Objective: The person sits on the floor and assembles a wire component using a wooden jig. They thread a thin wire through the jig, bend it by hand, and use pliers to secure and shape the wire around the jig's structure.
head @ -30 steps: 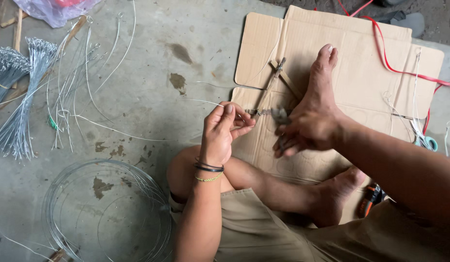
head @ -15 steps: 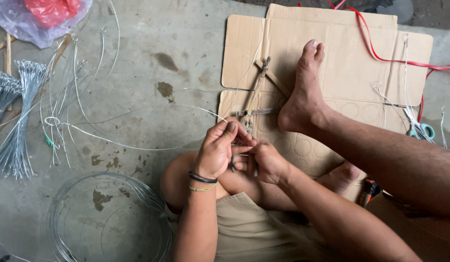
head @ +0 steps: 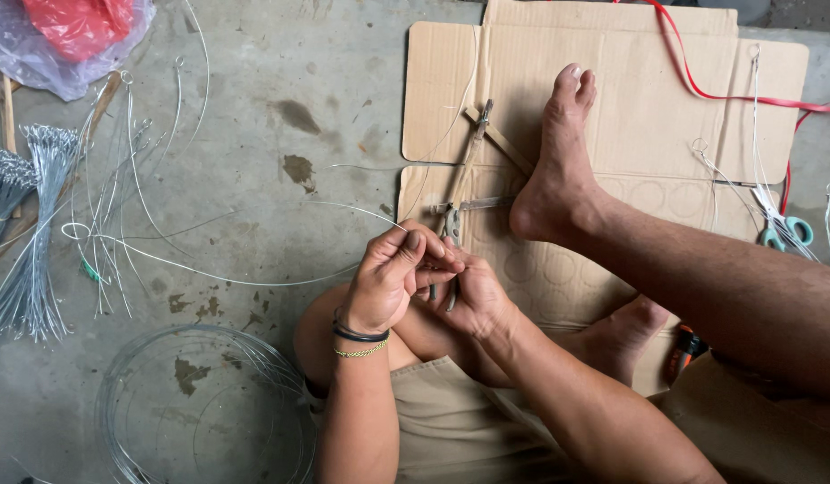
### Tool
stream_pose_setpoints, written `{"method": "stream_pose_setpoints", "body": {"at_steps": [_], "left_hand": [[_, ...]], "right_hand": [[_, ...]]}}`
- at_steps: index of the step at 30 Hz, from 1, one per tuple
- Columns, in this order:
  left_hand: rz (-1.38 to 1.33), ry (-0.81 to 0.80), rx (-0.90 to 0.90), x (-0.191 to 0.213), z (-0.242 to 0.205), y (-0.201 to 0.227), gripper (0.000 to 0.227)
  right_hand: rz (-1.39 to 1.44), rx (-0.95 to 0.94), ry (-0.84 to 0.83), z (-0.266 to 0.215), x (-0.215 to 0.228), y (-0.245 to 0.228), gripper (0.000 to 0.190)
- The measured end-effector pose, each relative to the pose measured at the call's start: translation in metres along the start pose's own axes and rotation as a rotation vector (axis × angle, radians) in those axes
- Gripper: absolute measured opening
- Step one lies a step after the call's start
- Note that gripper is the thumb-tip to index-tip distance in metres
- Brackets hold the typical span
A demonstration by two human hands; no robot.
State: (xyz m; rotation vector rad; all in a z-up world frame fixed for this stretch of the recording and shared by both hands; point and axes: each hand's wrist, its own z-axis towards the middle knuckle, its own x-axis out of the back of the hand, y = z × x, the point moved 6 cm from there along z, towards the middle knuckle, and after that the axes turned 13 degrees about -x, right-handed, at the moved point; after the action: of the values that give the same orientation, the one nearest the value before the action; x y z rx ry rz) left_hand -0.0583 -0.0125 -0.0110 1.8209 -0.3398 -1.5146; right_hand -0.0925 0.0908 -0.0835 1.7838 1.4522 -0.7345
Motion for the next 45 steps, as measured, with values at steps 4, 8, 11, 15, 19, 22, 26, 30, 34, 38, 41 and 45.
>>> {"method": "stream_pose_setpoints", "body": {"at_steps": [4, 8, 11, 15, 19, 22, 26, 30, 34, 38, 41, 45], "left_hand": [[-0.005, -0.01, -0.007, -0.002, 0.002, -0.001, 0.028], [-0.017, -0.019, -0.015, -0.002, 0.001, 0.0, 0.028], [-0.053, -0.017, 0.004, 0.0, 0.002, 0.002, 0.027], [-0.017, -0.031, -0.046, -0.001, 0.005, 0.01, 0.028], [0.048, -0.021, -0.067, -0.002, 0.008, 0.017, 0.028], [0.075, 0.012, -0.122, -0.003, 0.013, 0.023, 0.029], [0.089, 0.052, -0.17, -0.007, 0.023, 0.026, 0.03], [0.075, 0.085, -0.179, -0.005, 0.028, 0.027, 0.029], [0.055, 0.121, -0.171, 0.001, 0.026, 0.026, 0.028], [-0.02, 0.134, -0.157, 0.003, 0.025, 0.023, 0.028], [-0.059, 0.124, -0.155, 0.004, 0.024, 0.024, 0.03], [-0.134, 0.104, -0.186, 0.001, 0.027, 0.024, 0.03]], "right_hand": [[-0.049, 0.003, 0.078, 0.001, 0.001, 0.0, 0.035], [0.161, -0.043, -0.152, 0.003, -0.012, 0.0, 0.036], [0.144, -0.017, 0.052, 0.002, 0.0, -0.003, 0.035], [-0.004, -0.096, 0.091, -0.006, -0.004, -0.01, 0.029], [-0.383, -0.234, 0.421, -0.033, -0.014, -0.035, 0.017], [-1.093, -0.358, 0.749, -0.052, -0.034, -0.077, 0.01], [-2.5, -0.555, 0.822, -0.034, -0.07, -0.112, 0.015], [-3.158, -0.235, 0.792, -0.003, -0.078, -0.092, 0.018], [-3.287, -0.346, 0.844, 0.008, -0.067, -0.083, 0.022], [-3.108, -0.448, 0.882, -0.001, -0.076, -0.117, 0.025], [-2.738, -0.51, 0.907, -0.02, -0.085, -0.147, 0.028], [-1.905, -0.505, 0.926, -0.063, -0.071, -0.146, 0.032]]}}
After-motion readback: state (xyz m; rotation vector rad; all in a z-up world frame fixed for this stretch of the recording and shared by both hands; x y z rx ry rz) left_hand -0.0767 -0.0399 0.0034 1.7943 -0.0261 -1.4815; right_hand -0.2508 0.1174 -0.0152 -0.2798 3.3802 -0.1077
